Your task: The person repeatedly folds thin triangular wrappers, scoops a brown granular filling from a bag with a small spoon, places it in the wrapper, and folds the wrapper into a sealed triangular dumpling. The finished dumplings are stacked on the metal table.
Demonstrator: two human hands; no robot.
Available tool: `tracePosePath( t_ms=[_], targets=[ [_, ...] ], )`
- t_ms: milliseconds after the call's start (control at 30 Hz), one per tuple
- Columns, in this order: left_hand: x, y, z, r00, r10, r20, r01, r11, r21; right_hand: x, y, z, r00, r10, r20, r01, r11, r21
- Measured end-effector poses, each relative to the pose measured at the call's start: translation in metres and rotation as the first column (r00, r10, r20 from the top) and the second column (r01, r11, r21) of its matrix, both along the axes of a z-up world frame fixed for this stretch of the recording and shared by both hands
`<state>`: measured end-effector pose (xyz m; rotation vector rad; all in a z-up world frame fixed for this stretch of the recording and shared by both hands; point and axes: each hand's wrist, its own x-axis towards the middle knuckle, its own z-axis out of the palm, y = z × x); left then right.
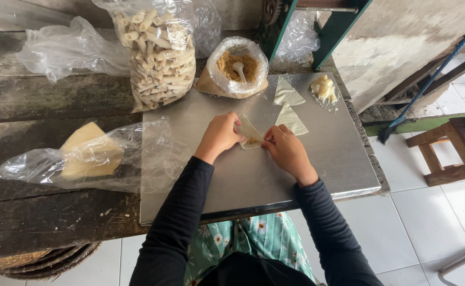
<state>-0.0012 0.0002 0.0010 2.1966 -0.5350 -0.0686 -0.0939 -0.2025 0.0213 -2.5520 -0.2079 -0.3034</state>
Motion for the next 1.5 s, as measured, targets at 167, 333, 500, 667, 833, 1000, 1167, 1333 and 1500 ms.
tracePosePath(
  t_ms=[167,333,500,667,833,1000,1167,1333,1500],
  targets=[
    [-0.002,0.000,0.006,0.999,0.015,-0.038,-0.014,1.000,0.012,0.001,0.003,-0.005,0.999,0.015,0.044,-0.014,1.000,-0.017],
    [-0.005,0.000,0.009,0.999,0.020,-0.032,-0.019,0.999,0.029,-0.001,0.009,0.001,1.000,0.003,0.025,-0.007,0.987,0.162],
    [-0.005,0.000,0.008,0.999,0.021,-0.031,-0.021,1.000,0.017,-0.001,0.022,0.007,0.997,0.044,0.056,-0.059,0.949,0.309],
    [-0.004,-0.001,0.003,1.000,0.021,-0.009,-0.021,0.999,0.025,0.001,0.029,0.002,0.980,0.158,0.120,-0.184,0.949,0.257],
    [-0.001,-0.003,0.003,1.000,0.023,0.015,-0.024,0.997,0.072,0.001,0.029,-0.002,0.967,0.197,0.164,-0.227,0.956,0.187],
    [-0.019,0.005,0.004,0.984,-0.044,0.174,0.034,0.998,0.060,-0.001,0.030,-0.003,0.948,0.232,0.217,-0.263,0.957,0.127],
    [-0.044,0.010,0.001,0.947,-0.078,0.312,0.061,0.996,0.066,-0.001,0.027,0.002,0.962,0.244,0.126,-0.264,0.948,0.177],
    [-0.049,0.011,0.004,0.916,-0.018,0.402,0.015,1.000,0.009,0.001,0.024,0.004,0.965,0.256,0.057,-0.262,0.949,0.177],
    [-0.050,0.012,0.009,0.868,-0.069,0.492,0.050,0.997,0.052,0.009,0.024,-0.009,0.957,0.218,0.190,-0.244,0.961,0.130]
  ],
)
